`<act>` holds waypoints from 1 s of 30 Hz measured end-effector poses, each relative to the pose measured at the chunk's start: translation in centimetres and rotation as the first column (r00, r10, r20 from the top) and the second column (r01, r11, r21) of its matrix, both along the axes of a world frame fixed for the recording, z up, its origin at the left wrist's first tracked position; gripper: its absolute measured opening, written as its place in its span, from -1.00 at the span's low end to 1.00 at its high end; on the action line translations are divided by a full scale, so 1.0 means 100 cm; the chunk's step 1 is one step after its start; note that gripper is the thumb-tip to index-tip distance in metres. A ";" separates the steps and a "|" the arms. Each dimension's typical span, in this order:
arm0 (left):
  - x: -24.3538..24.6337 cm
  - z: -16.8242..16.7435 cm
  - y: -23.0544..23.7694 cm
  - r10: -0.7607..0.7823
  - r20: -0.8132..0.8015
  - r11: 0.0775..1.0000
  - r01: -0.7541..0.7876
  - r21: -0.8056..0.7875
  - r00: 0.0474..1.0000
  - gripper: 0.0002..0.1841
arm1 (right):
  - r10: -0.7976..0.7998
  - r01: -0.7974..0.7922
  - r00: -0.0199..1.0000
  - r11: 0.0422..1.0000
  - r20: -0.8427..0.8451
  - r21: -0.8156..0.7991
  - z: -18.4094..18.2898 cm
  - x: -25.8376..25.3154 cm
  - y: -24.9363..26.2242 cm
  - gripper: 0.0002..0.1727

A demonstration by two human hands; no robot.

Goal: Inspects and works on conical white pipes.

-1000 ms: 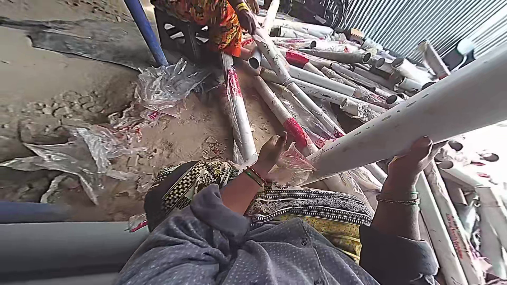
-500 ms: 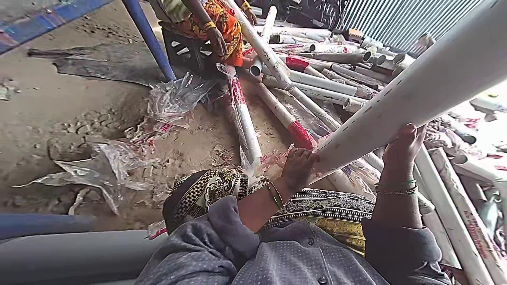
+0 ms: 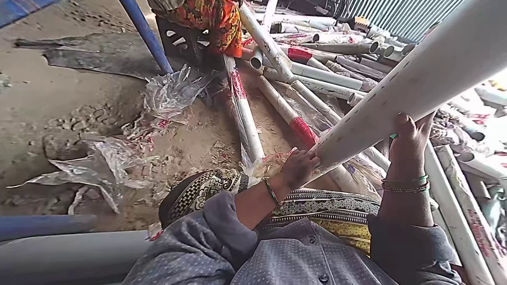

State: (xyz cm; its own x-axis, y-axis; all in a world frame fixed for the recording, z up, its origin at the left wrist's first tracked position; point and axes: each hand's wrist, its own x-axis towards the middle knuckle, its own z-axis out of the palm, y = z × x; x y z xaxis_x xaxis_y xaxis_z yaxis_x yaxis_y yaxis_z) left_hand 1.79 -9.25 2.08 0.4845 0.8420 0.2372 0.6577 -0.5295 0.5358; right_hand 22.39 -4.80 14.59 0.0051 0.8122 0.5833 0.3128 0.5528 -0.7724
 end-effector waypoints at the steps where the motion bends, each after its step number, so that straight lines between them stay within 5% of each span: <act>1: -0.001 0.001 0.001 -0.018 -0.032 0.999 0.017 -0.030 0.999 -0.67 | 0.006 -0.006 1.000 1.000 -0.001 0.008 -0.001 0.000 0.003 0.32; 10: 0.001 0.003 -0.016 -0.028 -0.195 0.963 -0.026 -0.270 0.980 -0.69 | 0.071 -0.071 0.997 0.997 -0.010 0.024 -0.002 -0.002 0.004 0.24; 24: 0.000 -0.002 -0.057 0.022 -0.413 0.947 -0.151 -0.284 0.911 -0.65 | 0.139 -0.140 0.990 0.987 0.018 0.080 0.001 -0.024 0.010 0.49; 28: -0.019 -0.002 -0.057 0.077 -0.262 0.920 -0.170 -0.352 0.962 -0.62 | 0.169 -0.167 0.985 0.985 -0.042 0.049 0.000 -0.027 0.008 0.45; 30: -0.034 -0.014 -0.063 0.261 0.065 0.941 -0.239 -0.241 0.963 -0.63 | 0.182 -0.180 0.979 0.983 -0.087 0.032 0.000 -0.027 0.010 0.40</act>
State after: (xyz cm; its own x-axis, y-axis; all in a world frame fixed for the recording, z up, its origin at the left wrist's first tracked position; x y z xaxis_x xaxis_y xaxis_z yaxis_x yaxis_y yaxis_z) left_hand -1.56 -15.59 0.66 0.2363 0.9699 0.0587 0.6934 -0.2106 0.6891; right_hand 19.68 -3.81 14.57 -0.0877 0.7906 0.6060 0.1365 0.6122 -0.7789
